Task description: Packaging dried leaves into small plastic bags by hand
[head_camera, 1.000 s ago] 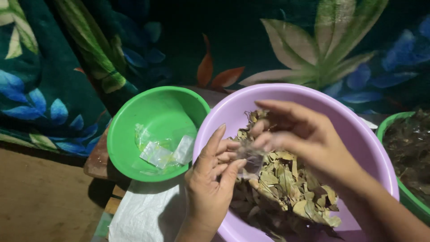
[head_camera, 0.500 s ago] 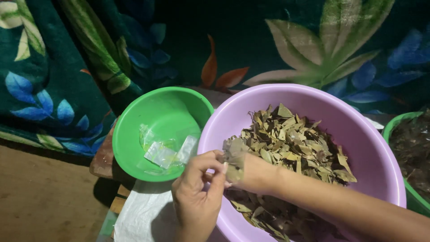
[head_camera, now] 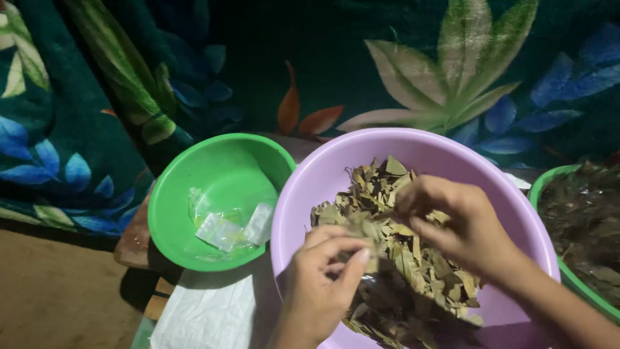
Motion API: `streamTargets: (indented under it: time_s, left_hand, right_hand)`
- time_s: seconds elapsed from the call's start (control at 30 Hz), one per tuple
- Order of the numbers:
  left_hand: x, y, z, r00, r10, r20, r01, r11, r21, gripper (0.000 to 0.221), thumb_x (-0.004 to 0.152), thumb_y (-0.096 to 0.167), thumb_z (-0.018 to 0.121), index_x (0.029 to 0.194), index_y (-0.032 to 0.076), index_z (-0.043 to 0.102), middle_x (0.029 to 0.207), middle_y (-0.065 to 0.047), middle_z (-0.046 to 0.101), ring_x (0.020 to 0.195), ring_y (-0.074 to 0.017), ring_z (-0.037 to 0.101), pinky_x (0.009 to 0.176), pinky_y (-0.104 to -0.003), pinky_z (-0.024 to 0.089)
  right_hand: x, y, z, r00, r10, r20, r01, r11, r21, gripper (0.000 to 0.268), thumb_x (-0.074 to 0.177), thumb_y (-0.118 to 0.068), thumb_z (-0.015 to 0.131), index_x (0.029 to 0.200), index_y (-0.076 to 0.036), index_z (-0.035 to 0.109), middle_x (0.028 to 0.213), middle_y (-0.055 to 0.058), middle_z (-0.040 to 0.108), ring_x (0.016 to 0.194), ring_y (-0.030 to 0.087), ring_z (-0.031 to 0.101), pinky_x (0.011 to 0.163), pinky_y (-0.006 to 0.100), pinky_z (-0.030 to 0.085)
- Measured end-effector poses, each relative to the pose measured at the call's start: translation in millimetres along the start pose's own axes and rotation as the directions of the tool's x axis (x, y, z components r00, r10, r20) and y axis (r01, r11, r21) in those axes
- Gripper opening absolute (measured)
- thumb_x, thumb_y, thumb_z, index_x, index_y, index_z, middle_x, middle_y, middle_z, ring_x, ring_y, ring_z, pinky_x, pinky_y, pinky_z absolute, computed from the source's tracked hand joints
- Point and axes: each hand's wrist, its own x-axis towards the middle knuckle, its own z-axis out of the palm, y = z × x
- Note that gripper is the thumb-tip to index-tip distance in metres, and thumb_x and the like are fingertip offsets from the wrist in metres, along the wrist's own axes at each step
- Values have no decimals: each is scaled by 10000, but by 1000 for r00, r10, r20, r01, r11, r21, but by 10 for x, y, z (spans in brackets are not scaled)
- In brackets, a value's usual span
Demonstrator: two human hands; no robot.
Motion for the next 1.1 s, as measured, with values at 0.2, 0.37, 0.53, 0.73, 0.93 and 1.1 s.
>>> streamTargets:
  time_s: [0.2, 0.37, 0.53, 0.73, 0.93, 1.1]
  left_hand:
    - [99, -199, 282, 996, -22, 89, 58, 905, -421, 194, 968, 114, 678, 811, 4, 714, 1019, -141, 625, 874, -205, 661, 474, -285, 678]
    - [142, -219, 235, 995, 97, -28, -101, 969, -227, 50, 909, 43, 728, 860, 49, 735, 929, -56, 675, 917, -157, 647, 814, -264, 547]
    - [95, -119, 213, 987, 161, -15, -162, 984, -73, 58, 857, 51, 780, 914, 42, 775, 949, -59, 680, 835, -142, 636, 656, -240, 547]
    - [46, 35, 178, 947, 259, 188, -246, 965, -87, 174, 1005, 74, 587, 1009, -51, 708, 1010, -118, 624, 863, -187, 627, 676, -271, 603]
    - [36, -35, 168, 953, 266, 144, -268, 964, -7, 233, 833, 93, 766, 1064, 62, 765, 1105, -86, 657, 953, -154, 684, 779, -238, 590]
    - [50, -54, 164, 902, 420, 102, -425, 905, 32, 243, 798, -114, 667, 989, 16, 742, 1043, -112, 670, 982, -240, 699, 854, -336, 618]
  right_hand:
    - [-235, -234, 176, 827, -561, 29, 507, 723, -469, 160, 905, -123, 732, 850, -20, 623, 907, 116, 684, 672, 230, 621, 592, 331, 502]
    - [-343, -218, 130, 852, -510, 117, 509, 758, -408, 114, 931, -112, 677, 1008, -31, 703, 1038, 141, 715, 745, 221, 686, 624, 321, 552]
    - [-379, -113, 100, 936, -332, 114, 350, 911, -217, 96, 946, -181, 647, 984, -119, 710, 857, -12, 735, 687, 139, 678, 654, 267, 547]
    - [-348, -174, 70, 999, -20, 37, 23, 996, -90, 368, 823, -196, 811, 1173, -137, 712, 914, -29, 763, 668, 65, 650, 560, 210, 522]
    - [-372, -169, 80, 994, -88, -64, 92, 993, 69, 7, 839, -120, 758, 833, -120, 763, 822, 9, 730, 761, 117, 723, 734, 254, 576]
    - [-380, -179, 72, 1000, -28, 0, 27, 964, 265, 27, 820, -95, 795, 828, -74, 780, 847, 54, 756, 821, 146, 736, 780, 273, 590]
